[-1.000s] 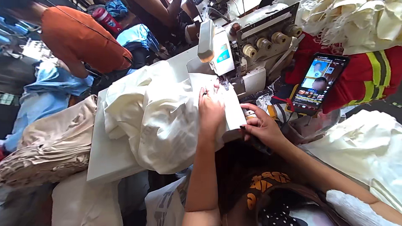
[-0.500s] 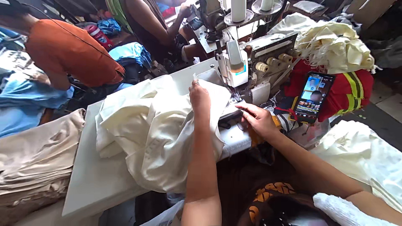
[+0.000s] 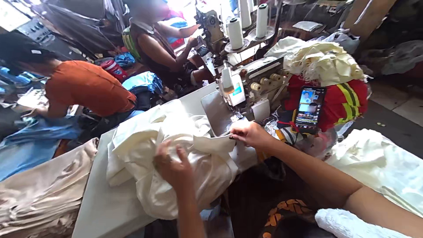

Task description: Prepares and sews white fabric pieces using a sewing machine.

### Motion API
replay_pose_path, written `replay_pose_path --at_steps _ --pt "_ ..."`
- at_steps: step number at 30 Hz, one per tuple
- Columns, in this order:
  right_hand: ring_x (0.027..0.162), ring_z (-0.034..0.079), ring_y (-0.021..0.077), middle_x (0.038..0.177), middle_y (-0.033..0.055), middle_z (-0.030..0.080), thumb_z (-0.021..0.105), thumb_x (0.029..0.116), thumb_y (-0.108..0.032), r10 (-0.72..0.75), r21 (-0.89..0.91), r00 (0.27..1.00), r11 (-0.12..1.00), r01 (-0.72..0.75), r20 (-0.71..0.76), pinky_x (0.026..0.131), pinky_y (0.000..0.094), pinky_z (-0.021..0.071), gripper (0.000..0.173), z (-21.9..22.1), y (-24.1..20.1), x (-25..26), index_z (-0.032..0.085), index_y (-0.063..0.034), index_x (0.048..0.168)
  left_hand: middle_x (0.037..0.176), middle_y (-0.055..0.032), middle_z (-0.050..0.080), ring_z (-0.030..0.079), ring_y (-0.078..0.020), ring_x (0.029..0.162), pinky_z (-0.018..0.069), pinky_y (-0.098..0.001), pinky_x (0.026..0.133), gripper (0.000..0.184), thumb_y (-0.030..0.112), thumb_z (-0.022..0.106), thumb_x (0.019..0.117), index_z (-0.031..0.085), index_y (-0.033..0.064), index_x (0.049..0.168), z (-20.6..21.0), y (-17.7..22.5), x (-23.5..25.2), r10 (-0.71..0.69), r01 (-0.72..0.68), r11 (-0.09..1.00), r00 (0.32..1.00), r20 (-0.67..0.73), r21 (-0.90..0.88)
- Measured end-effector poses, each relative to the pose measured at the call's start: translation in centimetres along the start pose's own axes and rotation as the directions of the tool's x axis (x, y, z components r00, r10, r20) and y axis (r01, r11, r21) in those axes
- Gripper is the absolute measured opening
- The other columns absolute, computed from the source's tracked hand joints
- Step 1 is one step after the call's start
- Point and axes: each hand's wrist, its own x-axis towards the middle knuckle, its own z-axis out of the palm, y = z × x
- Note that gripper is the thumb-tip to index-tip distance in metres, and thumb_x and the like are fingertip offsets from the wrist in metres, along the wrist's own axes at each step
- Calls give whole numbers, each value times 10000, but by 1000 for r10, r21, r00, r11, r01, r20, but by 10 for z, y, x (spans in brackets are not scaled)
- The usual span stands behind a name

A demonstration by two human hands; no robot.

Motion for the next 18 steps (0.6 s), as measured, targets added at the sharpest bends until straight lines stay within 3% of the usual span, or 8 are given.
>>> replay_pose_path --at_steps 3,5,7,9,12,15,17,18 --pt "971 709 302 1055 144 717 535 1050 -229 98 -240 990 963 -120 -100 852 529 566 287 -17 25 -26 739 -27 1053 1387 -366 539 506 -551 1307 372 -702 1071 714 314 744 929 465 -69 1463 11 -45 12 -448 383 879 869 211 285" --pt "975 707 340 1077 171 707 540 1045 -195 166 -267 977 943 -198 -136 841 560 565 267 -27 36 -36 729 -8 1072 1319 -354 594 557 -522 1268 408 -679 1056 608 307 671 993 498 -74 1434 19 -55 18 -565 482 821 762 317 304" --pt "941 699 326 1015 182 709 563 1031 -186 144 -169 985 973 -159 -95 853 528 556 252 -36 36 -43 724 8 1053 1277 -354 620 581 -504 1246 420 -639 1061 516 256 603 1030 534 -115 1381 10 -43 32 -520 486 853 823 230 190" --pt "902 691 269 980 167 705 589 1023 -171 -18 -15 997 1000 19 76 853 456 564 229 -38 23 -55 717 18 1027 1267 -353 623 597 -473 1231 436 -575 1068 461 184 582 1023 544 -144 1344 -9 -33 47 -420 417 907 907 38 57" --pt "895 707 226 944 123 725 653 961 -67 -327 257 887 934 250 326 839 435 582 107 -11 -11 -83 740 -5 966 1316 -321 605 582 -453 1259 423 -584 1083 446 173 625 992 554 -90 1346 -38 -51 61 -370 389 911 918 -141 139" --pt "874 726 255 919 108 738 710 918 -49 -514 402 685 852 336 515 795 485 599 49 36 -32 -107 757 -37 922 1381 -350 541 522 -567 1260 383 -755 997 485 104 658 936 547 -15 1393 -64 -69 54 -482 447 793 876 -22 415" --pt "896 726 296 957 125 741 701 941 -77 -528 416 561 849 326 638 802 545 582 81 57 -32 -107 769 -46 972 1430 -359 488 489 -587 1278 377 -754 1011 469 16 617 933 558 -23 1396 -65 -67 38 -495 413 775 867 52 479" --pt "903 725 305 964 126 742 698 947 -84 -504 394 565 864 314 653 814 570 578 90 63 -30 -101 771 -52 987 1437 -339 495 498 -561 1283 389 -718 1036 429 9 593 948 579 -32 1375 -61 -61 28 -448 364 807 890 82 466"
